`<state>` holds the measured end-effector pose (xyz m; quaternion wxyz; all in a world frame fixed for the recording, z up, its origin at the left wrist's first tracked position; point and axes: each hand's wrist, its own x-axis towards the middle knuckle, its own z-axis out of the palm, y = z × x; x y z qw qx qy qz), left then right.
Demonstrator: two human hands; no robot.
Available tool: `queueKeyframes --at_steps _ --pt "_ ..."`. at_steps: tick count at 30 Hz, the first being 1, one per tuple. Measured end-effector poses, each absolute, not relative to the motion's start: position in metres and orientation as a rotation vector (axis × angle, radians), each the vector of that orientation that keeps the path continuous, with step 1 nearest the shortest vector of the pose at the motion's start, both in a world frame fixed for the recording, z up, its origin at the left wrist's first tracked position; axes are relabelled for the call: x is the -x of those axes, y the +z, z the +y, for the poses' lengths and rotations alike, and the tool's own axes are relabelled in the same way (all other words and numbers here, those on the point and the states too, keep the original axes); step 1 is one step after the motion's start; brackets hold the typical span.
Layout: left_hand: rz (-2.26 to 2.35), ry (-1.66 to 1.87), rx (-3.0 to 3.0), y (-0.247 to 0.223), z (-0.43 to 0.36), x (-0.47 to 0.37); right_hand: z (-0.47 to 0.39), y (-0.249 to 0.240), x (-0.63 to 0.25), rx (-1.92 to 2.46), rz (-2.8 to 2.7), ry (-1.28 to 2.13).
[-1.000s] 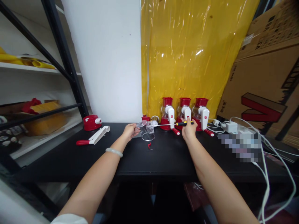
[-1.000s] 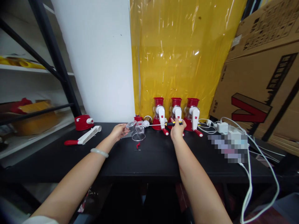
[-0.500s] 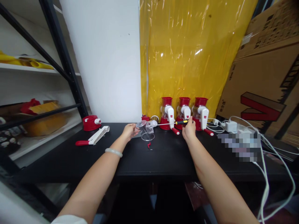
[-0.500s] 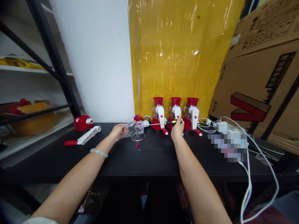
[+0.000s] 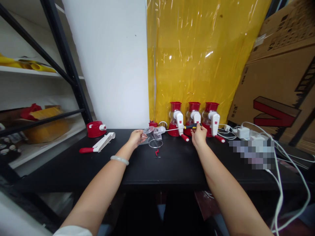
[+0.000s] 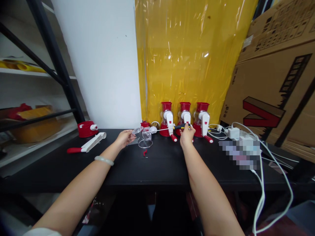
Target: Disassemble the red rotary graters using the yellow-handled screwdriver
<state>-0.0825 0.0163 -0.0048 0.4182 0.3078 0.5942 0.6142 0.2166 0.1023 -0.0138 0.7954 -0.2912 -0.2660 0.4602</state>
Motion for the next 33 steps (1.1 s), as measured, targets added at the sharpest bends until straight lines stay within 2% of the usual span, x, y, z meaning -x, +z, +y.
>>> queueKeyframes --at_steps 7,20,33 --pt "1.485 1.534 -0.783 -0.0047 0.0154 0.0823 0.0973 -0.0087 -0.2152 0.578 -0.523 1.042" --pt "1.481 1.530 -0.795 -0.0059 0.0163 0.0834 0.1034 -0.0180 -0.2155 0.629 -0.598 0.882" --pt "1.493 1.539 -0.792 -0.0051 0.0162 0.0823 0.0979 -0.0088 -0.2158 0.469 -0.455 1.163"
